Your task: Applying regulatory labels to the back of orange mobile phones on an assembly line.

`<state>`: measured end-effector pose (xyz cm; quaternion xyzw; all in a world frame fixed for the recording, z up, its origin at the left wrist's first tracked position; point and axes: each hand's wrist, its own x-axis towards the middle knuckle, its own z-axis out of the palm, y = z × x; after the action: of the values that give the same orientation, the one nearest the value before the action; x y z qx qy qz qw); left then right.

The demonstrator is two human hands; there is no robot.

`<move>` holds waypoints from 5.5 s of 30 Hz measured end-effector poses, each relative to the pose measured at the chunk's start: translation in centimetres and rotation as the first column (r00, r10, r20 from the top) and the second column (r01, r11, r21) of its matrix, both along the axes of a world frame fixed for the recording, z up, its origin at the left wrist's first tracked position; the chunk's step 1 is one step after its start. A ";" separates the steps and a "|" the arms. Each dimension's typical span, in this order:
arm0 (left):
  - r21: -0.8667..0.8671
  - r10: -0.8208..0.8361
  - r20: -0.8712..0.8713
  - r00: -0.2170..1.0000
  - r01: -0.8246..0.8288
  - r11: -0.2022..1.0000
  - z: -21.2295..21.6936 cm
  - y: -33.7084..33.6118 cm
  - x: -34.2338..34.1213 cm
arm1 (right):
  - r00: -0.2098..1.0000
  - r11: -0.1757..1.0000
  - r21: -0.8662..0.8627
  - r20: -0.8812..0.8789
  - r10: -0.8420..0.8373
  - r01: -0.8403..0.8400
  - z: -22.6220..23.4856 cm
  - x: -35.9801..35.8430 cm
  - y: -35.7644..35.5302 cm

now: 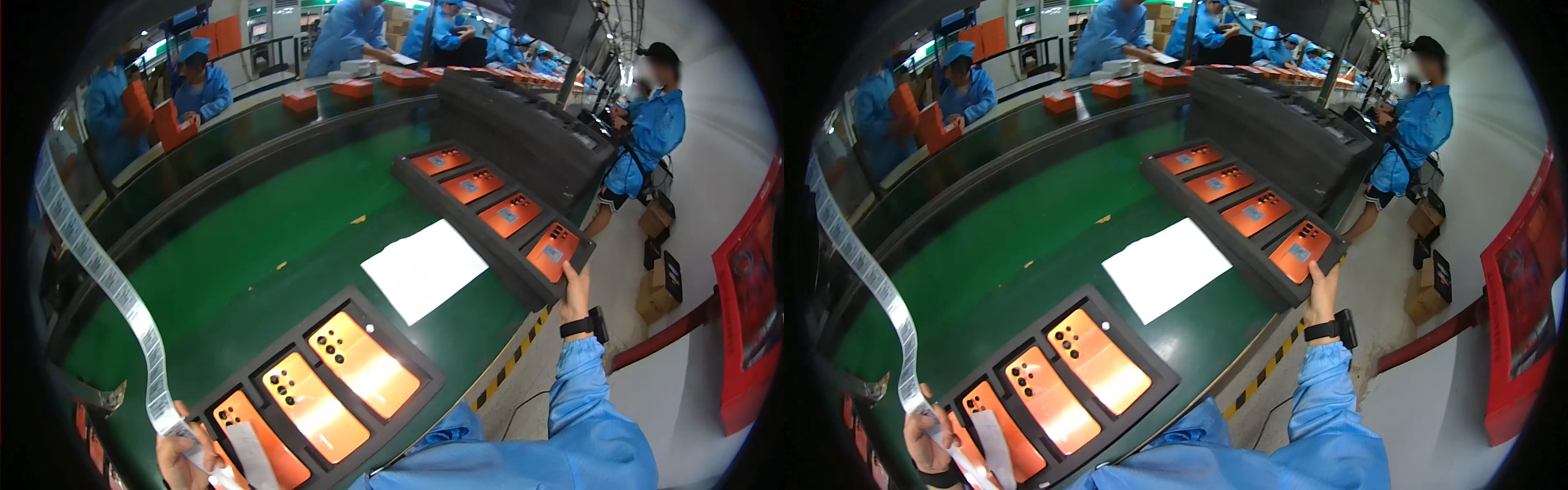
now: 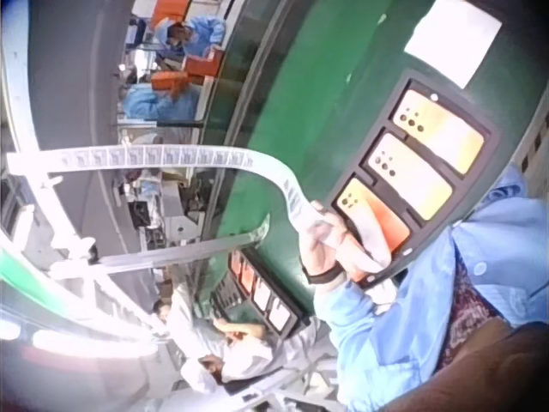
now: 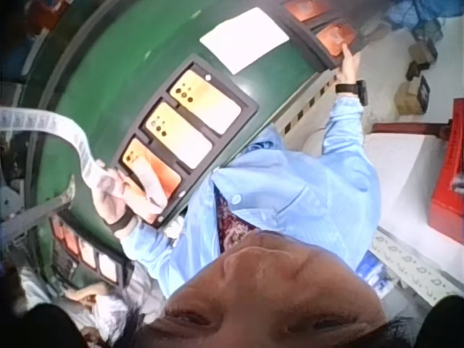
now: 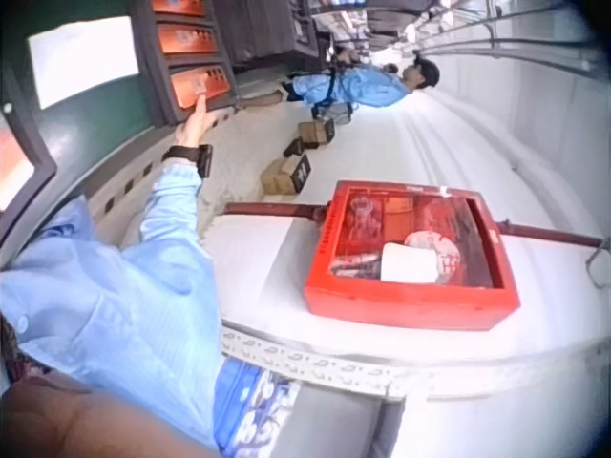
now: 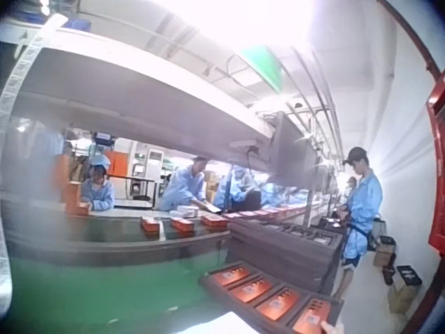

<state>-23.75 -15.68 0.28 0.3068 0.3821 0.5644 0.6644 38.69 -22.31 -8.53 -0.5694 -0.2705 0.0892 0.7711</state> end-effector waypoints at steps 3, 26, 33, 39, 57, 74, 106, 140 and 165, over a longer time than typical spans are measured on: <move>-0.051 -0.089 0.161 0.983 0.098 0.994 1.1 -2.9 0.9 | 0.434 0.663 -0.185 0.870 -0.233 0.725 1.4 -0.6 1.4; -0.147 -0.087 0.000 0.996 0.086 0.985 0.0 -8.3 -4.4 | -0.060 0.164 -0.265 0.674 0.737 -0.950 6.8 -51.8 6.9; -0.172 0.100 0.164 0.981 -0.071 0.983 -1.6 -7.5 -5.4 | -0.022 0.331 -0.227 0.852 0.523 -0.916 5.9 -53.8 6.7; -0.230 0.152 0.261 0.953 -0.092 0.969 -3.4 -8.0 -7.2 | 0.007 0.440 -0.103 0.970 0.242 -0.892 3.7 -55.8 6.0; 0.198 0.108 -0.334 0.936 -0.042 0.979 7.3 -21.0 -20.1 | 0.125 0.221 -0.193 0.413 0.902 -0.956 5.8 -49.5 8.3; -0.318 -0.413 -0.873 0.259 0.340 0.885 1.3 -9.1 -10.2 | 0.003 0.103 -0.257 0.362 0.932 -0.961 6.2 -46.1 7.7; -0.294 -0.143 -0.955 -0.261 0.748 0.596 -1.7 -7.1 -9.8 | 0.179 0.163 -0.081 -0.262 0.948 -0.983 1.0 -45.4 10.4; -0.146 0.066 -0.973 -0.220 0.813 0.563 -4.2 -4.9 -10.8 | 0.071 -0.015 -0.292 -0.283 0.956 -0.956 0.4 -45.8 9.5; 0.224 0.062 -0.660 0.749 0.117 0.968 -7.1 2.9 -10.4 | -0.217 0.094 -0.530 0.493 0.843 -0.843 -0.6 -54.0 8.2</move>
<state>-34.12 -12.79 -6.78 0.5737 0.5135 0.4528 0.4497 -15.31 -14.15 -9.11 -0.2095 -0.8563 0.3507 0.3159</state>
